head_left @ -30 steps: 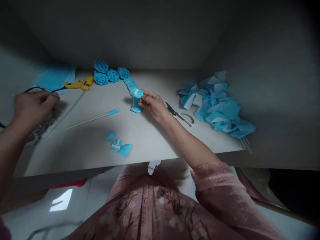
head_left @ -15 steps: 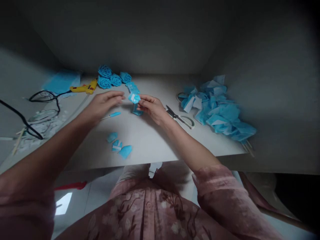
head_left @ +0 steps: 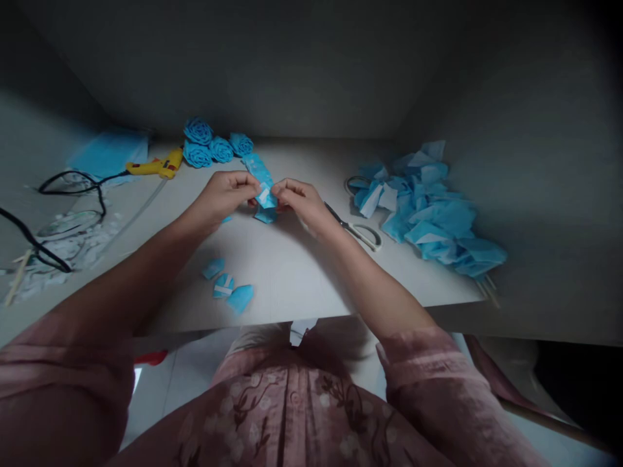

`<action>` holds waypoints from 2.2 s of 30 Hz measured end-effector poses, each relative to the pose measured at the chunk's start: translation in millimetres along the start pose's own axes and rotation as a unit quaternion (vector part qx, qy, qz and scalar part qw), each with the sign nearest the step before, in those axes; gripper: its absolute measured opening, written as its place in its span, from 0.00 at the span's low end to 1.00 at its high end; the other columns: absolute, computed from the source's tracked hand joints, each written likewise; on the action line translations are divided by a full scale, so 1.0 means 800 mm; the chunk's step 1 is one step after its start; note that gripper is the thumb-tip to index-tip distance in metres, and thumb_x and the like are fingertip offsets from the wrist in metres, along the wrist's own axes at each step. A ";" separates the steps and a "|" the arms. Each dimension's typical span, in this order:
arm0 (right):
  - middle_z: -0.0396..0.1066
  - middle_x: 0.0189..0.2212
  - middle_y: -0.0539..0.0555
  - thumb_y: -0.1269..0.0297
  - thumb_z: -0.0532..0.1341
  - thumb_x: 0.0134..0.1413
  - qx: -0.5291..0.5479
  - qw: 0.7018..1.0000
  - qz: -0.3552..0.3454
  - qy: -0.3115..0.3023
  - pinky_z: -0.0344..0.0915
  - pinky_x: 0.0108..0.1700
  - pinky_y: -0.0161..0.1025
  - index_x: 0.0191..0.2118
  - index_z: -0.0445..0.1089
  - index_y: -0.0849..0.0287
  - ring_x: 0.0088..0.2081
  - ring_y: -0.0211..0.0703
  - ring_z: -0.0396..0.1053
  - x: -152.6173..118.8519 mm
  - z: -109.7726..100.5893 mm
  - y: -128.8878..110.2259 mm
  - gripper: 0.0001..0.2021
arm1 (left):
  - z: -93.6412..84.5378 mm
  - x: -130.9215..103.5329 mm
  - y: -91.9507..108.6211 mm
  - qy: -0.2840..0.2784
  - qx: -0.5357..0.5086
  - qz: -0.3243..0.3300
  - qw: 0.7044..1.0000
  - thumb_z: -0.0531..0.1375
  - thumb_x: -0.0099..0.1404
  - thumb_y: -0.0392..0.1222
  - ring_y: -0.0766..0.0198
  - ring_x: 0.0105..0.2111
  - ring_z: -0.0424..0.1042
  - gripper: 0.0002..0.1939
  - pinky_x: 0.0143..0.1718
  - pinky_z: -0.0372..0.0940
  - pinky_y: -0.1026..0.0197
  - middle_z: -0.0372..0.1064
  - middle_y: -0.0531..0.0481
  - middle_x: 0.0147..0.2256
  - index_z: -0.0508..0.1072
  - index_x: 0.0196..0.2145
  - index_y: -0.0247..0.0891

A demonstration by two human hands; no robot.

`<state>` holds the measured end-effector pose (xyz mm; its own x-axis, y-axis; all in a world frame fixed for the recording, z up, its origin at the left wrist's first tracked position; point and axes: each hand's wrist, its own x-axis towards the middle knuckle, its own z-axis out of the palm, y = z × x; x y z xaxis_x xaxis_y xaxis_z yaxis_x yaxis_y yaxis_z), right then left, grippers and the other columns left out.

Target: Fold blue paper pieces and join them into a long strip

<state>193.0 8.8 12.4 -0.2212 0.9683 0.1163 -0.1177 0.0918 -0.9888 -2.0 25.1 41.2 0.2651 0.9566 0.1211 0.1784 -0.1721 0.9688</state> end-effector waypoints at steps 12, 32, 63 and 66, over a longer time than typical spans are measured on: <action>0.70 0.29 0.47 0.46 0.77 0.48 -0.019 0.998 -0.034 -0.046 0.66 0.41 0.37 0.32 0.73 0.57 0.34 0.38 0.66 -0.002 0.000 0.006 0.21 | 0.001 0.006 -0.019 -0.020 -0.077 -0.003 0.997 0.65 0.66 0.40 0.63 0.30 0.73 0.08 0.38 0.70 0.60 0.72 0.52 0.27 0.75 0.28 0.40; 0.73 0.29 0.47 0.38 0.76 0.49 -0.057 0.992 -0.093 0.061 0.68 0.41 0.38 0.34 0.74 0.56 0.36 0.38 0.70 -0.003 0.013 0.021 0.25 | 0.004 -0.014 -0.016 0.096 0.249 0.156 0.951 0.68 0.64 0.38 0.59 0.33 0.70 0.06 0.41 0.62 0.56 0.69 0.53 0.27 0.80 0.29 0.45; 0.85 0.39 0.53 0.60 0.68 0.60 -0.130 0.983 -0.098 0.084 0.75 0.53 0.42 0.38 0.84 0.57 0.44 0.45 0.80 -0.010 0.016 0.018 0.08 | 0.011 -0.021 -0.006 0.098 0.212 0.107 0.966 0.66 0.62 0.35 0.55 0.36 0.70 0.08 0.53 0.59 0.51 0.61 0.54 0.23 0.76 0.26 0.46; 0.84 0.39 0.53 0.59 0.69 0.60 -0.122 0.984 -0.093 0.087 0.75 0.52 0.42 0.39 0.84 0.57 0.43 0.44 0.79 -0.009 0.016 0.020 0.08 | 0.010 -0.020 -0.007 0.101 0.204 0.110 0.968 0.67 0.63 0.37 0.54 0.37 0.70 0.08 0.53 0.59 0.52 0.61 0.53 0.24 0.77 0.27 0.46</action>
<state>180.1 0.3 -3.0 -0.0457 0.9526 0.3009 0.1010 0.3041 -0.9473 0.0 8.7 31.8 0.1557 0.9058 0.3939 0.5087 -0.4154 0.7541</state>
